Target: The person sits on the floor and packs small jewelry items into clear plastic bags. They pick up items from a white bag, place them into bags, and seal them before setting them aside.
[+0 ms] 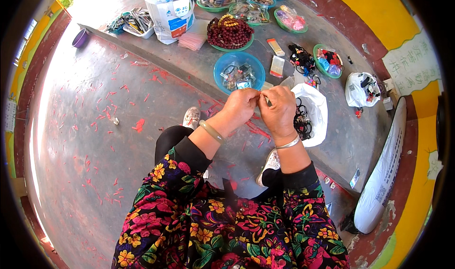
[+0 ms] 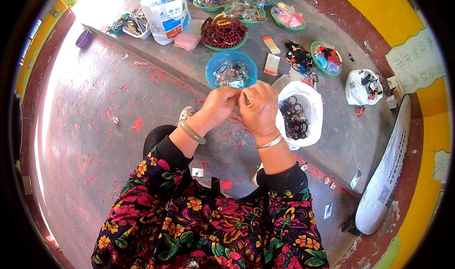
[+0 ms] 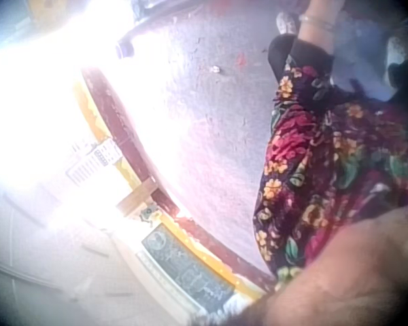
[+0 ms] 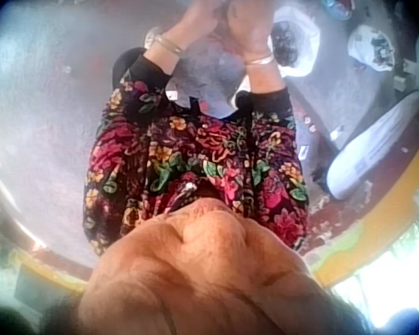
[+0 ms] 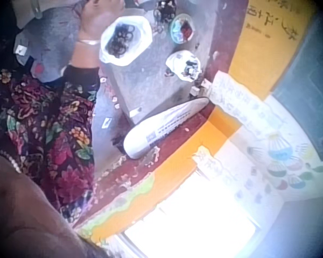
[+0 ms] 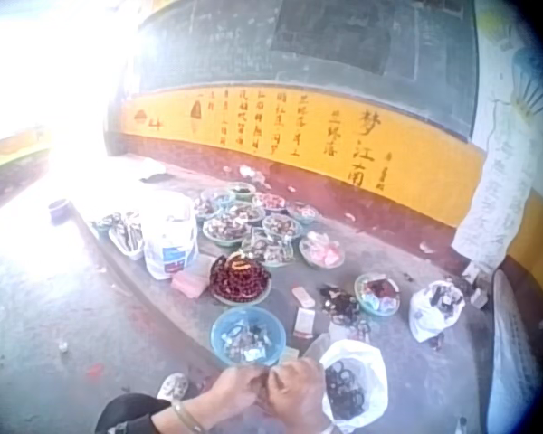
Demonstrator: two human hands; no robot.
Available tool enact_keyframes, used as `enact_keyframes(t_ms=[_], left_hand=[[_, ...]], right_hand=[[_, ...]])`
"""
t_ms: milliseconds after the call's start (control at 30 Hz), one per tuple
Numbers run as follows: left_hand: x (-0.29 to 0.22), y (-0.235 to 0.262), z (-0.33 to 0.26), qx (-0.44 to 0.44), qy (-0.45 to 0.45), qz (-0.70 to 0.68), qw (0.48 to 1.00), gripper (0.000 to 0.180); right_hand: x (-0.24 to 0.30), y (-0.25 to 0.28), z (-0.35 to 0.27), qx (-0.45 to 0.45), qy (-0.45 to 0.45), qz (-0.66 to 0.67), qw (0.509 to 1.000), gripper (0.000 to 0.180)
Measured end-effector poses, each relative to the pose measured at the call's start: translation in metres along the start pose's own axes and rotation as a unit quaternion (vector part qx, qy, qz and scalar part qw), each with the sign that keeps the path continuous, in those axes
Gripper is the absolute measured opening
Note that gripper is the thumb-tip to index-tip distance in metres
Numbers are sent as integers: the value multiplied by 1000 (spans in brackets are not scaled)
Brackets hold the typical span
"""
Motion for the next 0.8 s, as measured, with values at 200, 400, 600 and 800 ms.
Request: enact_keyframes(t_ms=[200, 400, 600, 800], left_hand=[[2, 1, 0, 10, 1, 20, 1000, 14], [6, -1, 0, -7, -31, 41, 999, 14], [10, -4, -1, -9, -74, 66, 995, 14], [7, -3, -2, -2, -119, 72, 990, 12]], right_hand=[[0, 2, 1, 18, -20, 15, 1000, 10], [3, 3, 1, 34, -26, 13, 999, 11], [6, 4, 0, 36, -17, -22, 999, 12], [6, 2, -1, 37, -19, -42, 998, 10]])
Point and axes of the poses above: each hand's wrist, its own z-axis towards the middle knuckle, its own y-axis out of the back of the hand, x = y × z, the point moved 1 cm from there along z, towards the middle knuckle, and after that the axes turned 4 degrees about -y, right-handed, at the moved point
